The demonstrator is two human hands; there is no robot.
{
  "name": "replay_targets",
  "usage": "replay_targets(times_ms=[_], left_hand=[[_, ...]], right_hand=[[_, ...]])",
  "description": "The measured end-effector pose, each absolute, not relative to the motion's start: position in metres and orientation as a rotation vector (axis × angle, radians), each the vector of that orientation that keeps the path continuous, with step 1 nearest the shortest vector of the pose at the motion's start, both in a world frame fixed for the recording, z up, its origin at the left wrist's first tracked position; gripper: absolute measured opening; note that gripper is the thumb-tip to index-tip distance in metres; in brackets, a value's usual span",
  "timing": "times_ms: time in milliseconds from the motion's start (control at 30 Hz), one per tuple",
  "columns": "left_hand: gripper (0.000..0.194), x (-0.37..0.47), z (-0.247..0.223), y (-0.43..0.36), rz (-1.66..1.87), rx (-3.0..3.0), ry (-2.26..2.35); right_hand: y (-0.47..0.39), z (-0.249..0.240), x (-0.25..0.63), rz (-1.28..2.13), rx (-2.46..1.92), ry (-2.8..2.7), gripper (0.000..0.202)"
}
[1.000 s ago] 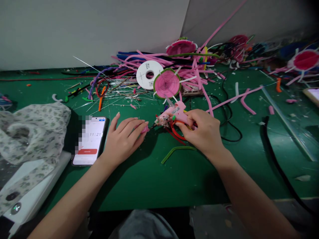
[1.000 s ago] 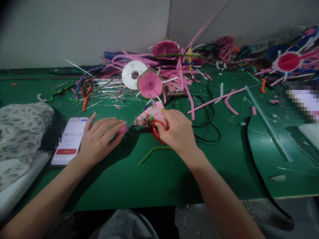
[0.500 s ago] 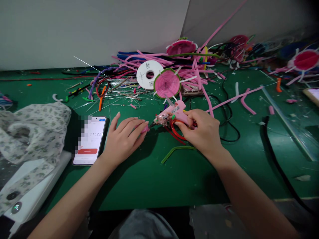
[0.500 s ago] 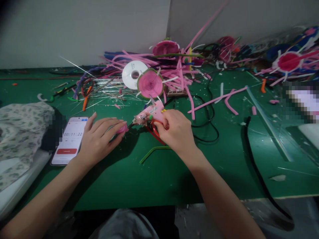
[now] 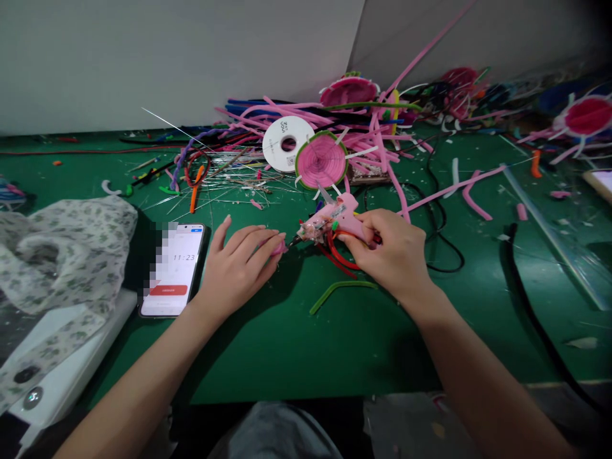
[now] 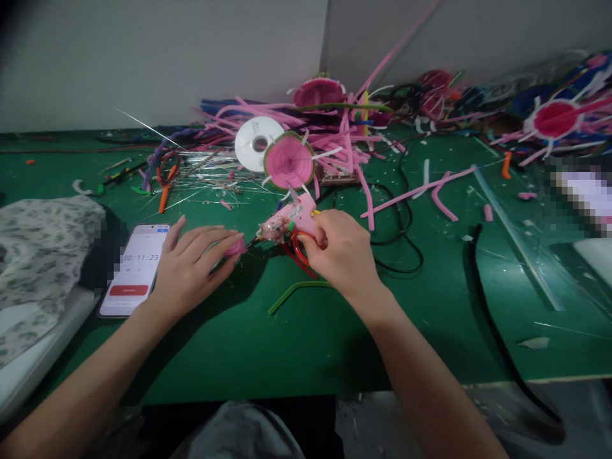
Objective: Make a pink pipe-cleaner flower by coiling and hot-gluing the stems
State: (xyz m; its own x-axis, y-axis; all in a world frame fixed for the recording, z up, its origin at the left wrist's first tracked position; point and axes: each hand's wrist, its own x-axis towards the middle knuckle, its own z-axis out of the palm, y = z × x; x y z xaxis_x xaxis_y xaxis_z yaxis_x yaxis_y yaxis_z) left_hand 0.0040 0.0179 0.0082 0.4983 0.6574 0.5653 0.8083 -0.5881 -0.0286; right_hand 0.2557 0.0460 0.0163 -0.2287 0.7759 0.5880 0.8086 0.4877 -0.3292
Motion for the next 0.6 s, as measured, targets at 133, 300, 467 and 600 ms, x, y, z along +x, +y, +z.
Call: replay_targets(times_ms=[133,300,467,600], left_hand=[[0.029,0.0042,0.0088,0.0176,-0.735,-2.445,-1.225],[0.027,0.0047,0.0097,0.0175,-0.725,-2.435,-1.226],[0.026,0.0047,0.0089,0.0182,-0.716,-2.424,-1.216],[0.026,0.0047,0.0085,0.0184,-0.717,-2.423,-1.206]], right_hand=[[0.046,0.0166,0.2566,-0.081,-1.293,-2.032,0.04],[0.0459,0.0169,0.2561,-0.066,-1.294,-2.044,0.04],[0.0458,0.0152,0.2544,-0.065,-1.291,-2.021,0.04],[0.0458,0.0143,0.2523,-0.062,-1.331,-2.004,0.041]])
